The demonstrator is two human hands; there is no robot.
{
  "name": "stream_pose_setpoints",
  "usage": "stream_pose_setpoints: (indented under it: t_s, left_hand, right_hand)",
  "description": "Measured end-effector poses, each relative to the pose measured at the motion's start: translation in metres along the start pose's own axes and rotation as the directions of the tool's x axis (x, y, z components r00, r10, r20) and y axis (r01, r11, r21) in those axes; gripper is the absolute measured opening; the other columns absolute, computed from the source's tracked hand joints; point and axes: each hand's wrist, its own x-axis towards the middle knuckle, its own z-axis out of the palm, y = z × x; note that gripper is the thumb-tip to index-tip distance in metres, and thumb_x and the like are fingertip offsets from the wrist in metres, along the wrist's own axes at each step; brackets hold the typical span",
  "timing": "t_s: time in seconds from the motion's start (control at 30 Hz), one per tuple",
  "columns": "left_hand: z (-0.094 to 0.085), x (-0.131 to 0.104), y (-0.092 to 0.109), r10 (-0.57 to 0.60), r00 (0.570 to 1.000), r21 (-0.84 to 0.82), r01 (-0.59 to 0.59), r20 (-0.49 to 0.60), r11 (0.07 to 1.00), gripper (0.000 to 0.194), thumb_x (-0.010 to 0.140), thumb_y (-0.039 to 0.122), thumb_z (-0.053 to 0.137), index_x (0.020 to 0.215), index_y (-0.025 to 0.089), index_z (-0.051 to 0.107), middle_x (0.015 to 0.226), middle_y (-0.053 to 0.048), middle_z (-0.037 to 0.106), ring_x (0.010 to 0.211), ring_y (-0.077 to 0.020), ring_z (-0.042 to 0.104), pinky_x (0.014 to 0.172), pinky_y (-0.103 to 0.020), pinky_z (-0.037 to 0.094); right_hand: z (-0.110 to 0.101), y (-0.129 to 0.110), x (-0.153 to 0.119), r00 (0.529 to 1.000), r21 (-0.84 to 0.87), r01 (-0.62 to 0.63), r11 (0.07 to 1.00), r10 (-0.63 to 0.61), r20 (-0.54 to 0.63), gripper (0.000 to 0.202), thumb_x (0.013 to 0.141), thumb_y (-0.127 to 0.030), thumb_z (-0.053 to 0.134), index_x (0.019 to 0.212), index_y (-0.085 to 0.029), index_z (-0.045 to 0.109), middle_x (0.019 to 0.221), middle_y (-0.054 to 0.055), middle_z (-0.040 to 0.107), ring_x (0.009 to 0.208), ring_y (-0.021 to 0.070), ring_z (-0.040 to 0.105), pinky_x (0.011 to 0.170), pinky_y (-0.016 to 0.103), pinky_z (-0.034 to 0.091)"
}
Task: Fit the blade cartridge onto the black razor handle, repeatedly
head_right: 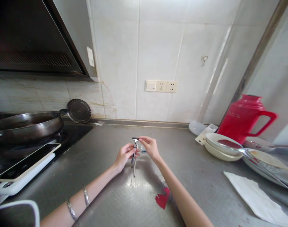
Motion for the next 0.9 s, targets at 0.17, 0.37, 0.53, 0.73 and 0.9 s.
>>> stream_pose_setpoints:
  t_s: [0.17, 0.37, 0.53, 0.73, 0.9]
  left_hand:
    - [0.001, 0.0, 0.0, -0.01, 1.0, -0.005, 0.01, -0.002, 1.0, 0.029, 0.067, 0.032, 0.067, 0.088, 0.014, 0.055, 0.079, -0.008, 0.068, 0.066, -0.0178, 0.065, 0.061, -0.028, 0.049]
    - [0.002, -0.001, 0.0, -0.026, 1.0, 0.001, 0.026, 0.001, 1.0, 0.03, 0.067, 0.033, 0.066, 0.087, 0.014, 0.054, 0.079, -0.007, 0.068, 0.065, -0.018, 0.065, 0.059, -0.028, 0.05]
    - [0.003, -0.002, -0.002, -0.025, 1.0, -0.002, 0.025, -0.002, 1.0, 0.03, 0.067, 0.034, 0.066, 0.088, 0.014, 0.054, 0.076, -0.006, 0.066, 0.061, -0.0171, 0.064, 0.057, -0.029, 0.05]
    - [0.004, -0.002, -0.002, -0.03, 1.0, -0.004, 0.03, -0.005, 1.0, 0.029, 0.068, 0.033, 0.065, 0.086, 0.014, 0.055, 0.075, -0.005, 0.066, 0.058, -0.0156, 0.063, 0.056, -0.029, 0.05]
    - [0.003, -0.002, 0.001, -0.033, 0.999, 0.001, 0.033, -0.01, 0.999, 0.027, 0.067, 0.032, 0.066, 0.085, 0.014, 0.055, 0.075, -0.005, 0.067, 0.058, -0.0156, 0.063, 0.058, -0.029, 0.05]
  right_hand:
    - [0.0, -0.001, 0.0, 1.0, -0.005, -0.02, 1.0, 0.02, -0.005, 0.024, 0.067, -0.038, 0.066, 0.08, -0.018, 0.07, 0.084, 0.006, 0.072, 0.081, 0.0203, 0.065, 0.077, 0.033, 0.049]
    - [-0.001, 0.001, 0.001, 0.999, -0.02, -0.028, 0.999, 0.028, -0.027, 0.027, 0.065, -0.04, 0.067, 0.079, -0.018, 0.071, 0.084, 0.007, 0.07, 0.079, 0.0202, 0.064, 0.076, 0.033, 0.049]
    - [-0.003, 0.009, 0.002, 1.0, -0.072, 0.014, 0.997, -0.015, -0.02, 0.023, 0.068, -0.038, 0.066, 0.079, -0.018, 0.072, 0.085, 0.007, 0.068, 0.083, 0.0188, 0.061, 0.077, 0.031, 0.046]
    - [-0.006, 0.01, 0.002, 1.0, -0.09, 0.028, 0.996, -0.028, 0.002, 0.023, 0.069, -0.037, 0.065, 0.081, -0.019, 0.072, 0.083, 0.006, 0.065, 0.084, 0.0178, 0.058, 0.078, 0.031, 0.045]
    - [-0.006, 0.002, 0.001, 1.0, -0.072, 0.005, 0.997, -0.005, 0.008, 0.025, 0.068, -0.039, 0.066, 0.079, -0.018, 0.071, 0.084, 0.006, 0.066, 0.082, 0.0182, 0.059, 0.077, 0.031, 0.045]
